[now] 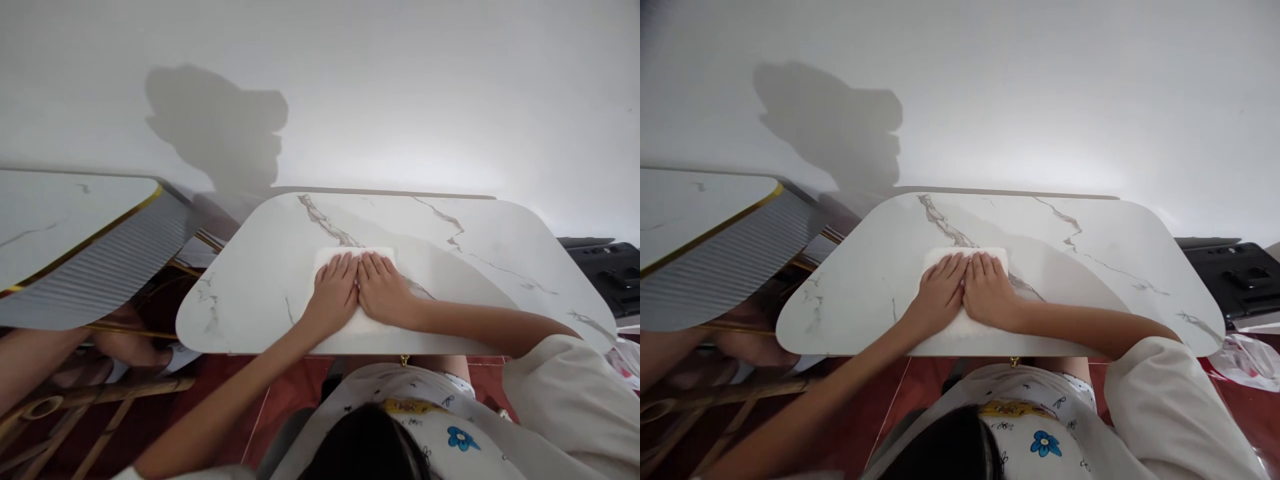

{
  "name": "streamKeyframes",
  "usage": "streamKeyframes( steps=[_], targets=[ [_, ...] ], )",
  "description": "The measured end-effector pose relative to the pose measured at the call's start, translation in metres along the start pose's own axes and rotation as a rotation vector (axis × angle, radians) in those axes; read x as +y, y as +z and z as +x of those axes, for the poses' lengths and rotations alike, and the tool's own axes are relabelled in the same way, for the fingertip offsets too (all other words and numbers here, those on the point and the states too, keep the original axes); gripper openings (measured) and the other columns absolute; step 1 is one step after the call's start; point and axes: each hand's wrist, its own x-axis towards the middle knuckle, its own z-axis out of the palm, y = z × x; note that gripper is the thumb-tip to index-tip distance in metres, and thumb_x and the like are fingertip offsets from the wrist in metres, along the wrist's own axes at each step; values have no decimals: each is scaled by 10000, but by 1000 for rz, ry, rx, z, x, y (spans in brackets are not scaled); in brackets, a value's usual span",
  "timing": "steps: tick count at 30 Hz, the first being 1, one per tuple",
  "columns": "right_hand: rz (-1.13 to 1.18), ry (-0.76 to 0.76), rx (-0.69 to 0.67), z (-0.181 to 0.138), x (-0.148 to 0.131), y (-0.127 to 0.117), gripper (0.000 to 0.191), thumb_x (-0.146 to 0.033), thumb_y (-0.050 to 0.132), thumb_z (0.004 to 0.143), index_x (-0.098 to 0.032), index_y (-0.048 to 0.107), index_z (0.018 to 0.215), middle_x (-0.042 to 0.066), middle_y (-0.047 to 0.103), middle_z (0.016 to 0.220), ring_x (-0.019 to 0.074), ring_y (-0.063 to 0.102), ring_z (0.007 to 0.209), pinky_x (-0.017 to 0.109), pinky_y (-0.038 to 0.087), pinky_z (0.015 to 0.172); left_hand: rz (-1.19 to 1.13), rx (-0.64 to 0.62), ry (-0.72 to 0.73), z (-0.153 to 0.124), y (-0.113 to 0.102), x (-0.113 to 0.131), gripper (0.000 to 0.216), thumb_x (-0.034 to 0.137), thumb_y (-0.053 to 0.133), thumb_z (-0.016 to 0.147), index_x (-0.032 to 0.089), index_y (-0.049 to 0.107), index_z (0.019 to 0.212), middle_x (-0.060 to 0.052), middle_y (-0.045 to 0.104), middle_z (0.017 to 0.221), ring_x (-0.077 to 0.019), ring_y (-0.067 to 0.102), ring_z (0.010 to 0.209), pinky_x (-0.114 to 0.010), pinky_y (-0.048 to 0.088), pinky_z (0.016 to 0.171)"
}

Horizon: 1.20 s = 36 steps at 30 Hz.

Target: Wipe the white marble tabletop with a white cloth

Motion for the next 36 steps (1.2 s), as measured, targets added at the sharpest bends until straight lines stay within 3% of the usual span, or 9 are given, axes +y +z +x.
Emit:
streamKeyframes(
  steps=[5, 12, 17, 21, 25, 29, 32, 36],
  targets=[
    [-24, 78, -38, 46, 36, 18, 510, -195, 332, 912, 76, 446, 1329, 264, 459, 1383, 363, 411, 1278, 480, 299, 1053, -15, 44, 40, 68, 4, -19, 514, 205, 280, 893, 105, 430, 1374, -124, 418, 1454, -276, 338, 1356, -450, 263, 1100],
    [65, 123, -34, 118, 92, 52, 474, -186, 331, 916, 49, 463, 1306, 235, 480, 1365, 331, 400, 1262, 432, 275, 1052, -124, 214, 51, 153, 13, -53, 436, 172, 346, 848, 156, 535, 1241, -107, 528, 1350, -236, 435, 1276, -403, 308, 1088],
    [121, 141, -10, 157, 122, 68, 448, -179, 337, 914, 4, 488, 1293, 199, 493, 1366, 290, 393, 1273, 403, 265, 1063, -164, 249, 55, 197, 17, -72, 365, 167, 397, 813, 184, 572, 1133, -95, 618, 1188, -244, 531, 1136, -377, 382, 1013],
    [147, 155, -23, 168, 146, 73, 457, -172, 335, 912, -21, 480, 1318, 170, 484, 1389, 263, 393, 1289, 372, 252, 1081, -104, 248, 24, 220, 21, -65, 349, 165, 379, 840, 172, 564, 1135, -118, 612, 1179, -268, 509, 1161, -414, 367, 1009],
    [142, 177, -33, 158, 168, 71, 461, -176, 317, 912, -50, 488, 1321, 152, 505, 1377, 261, 416, 1274, 378, 281, 1066, -52, 211, -7, 235, 27, -43, 355, 157, 345, 861, 159, 569, 1136, -135, 606, 1197, -287, 493, 1179, -444, 359, 999],
    [104, 245, -37, 135, 172, 64, 487, -180, 286, 926, -30, 436, 1364, 168, 434, 1437, 280, 350, 1331, 412, 254, 1080, -44, 191, 48, 234, 30, -22, 389, 165, 334, 875, 155, 542, 1204, -124, 563, 1286, -265, 459, 1228, -417, 329, 1035],
    [83, 293, -53, 110, 161, 56, 501, -189, 273, 938, -6, 398, 1387, 184, 387, 1466, 297, 311, 1359, 433, 228, 1093, -47, 166, 102, 217, 31, -11, 420, 175, 327, 881, 151, 514, 1257, -110, 525, 1344, -244, 429, 1266, -388, 301, 1066],
    [70, 272, -59, 73, 133, 40, 500, -206, 297, 944, 12, 393, 1384, 205, 380, 1464, 308, 310, 1358, 445, 220, 1101, -54, 152, 148, 175, 28, 1, 457, 204, 325, 885, 115, 482, 1305, -124, 481, 1394, -244, 393, 1306, -383, 271, 1094]
  ],
)
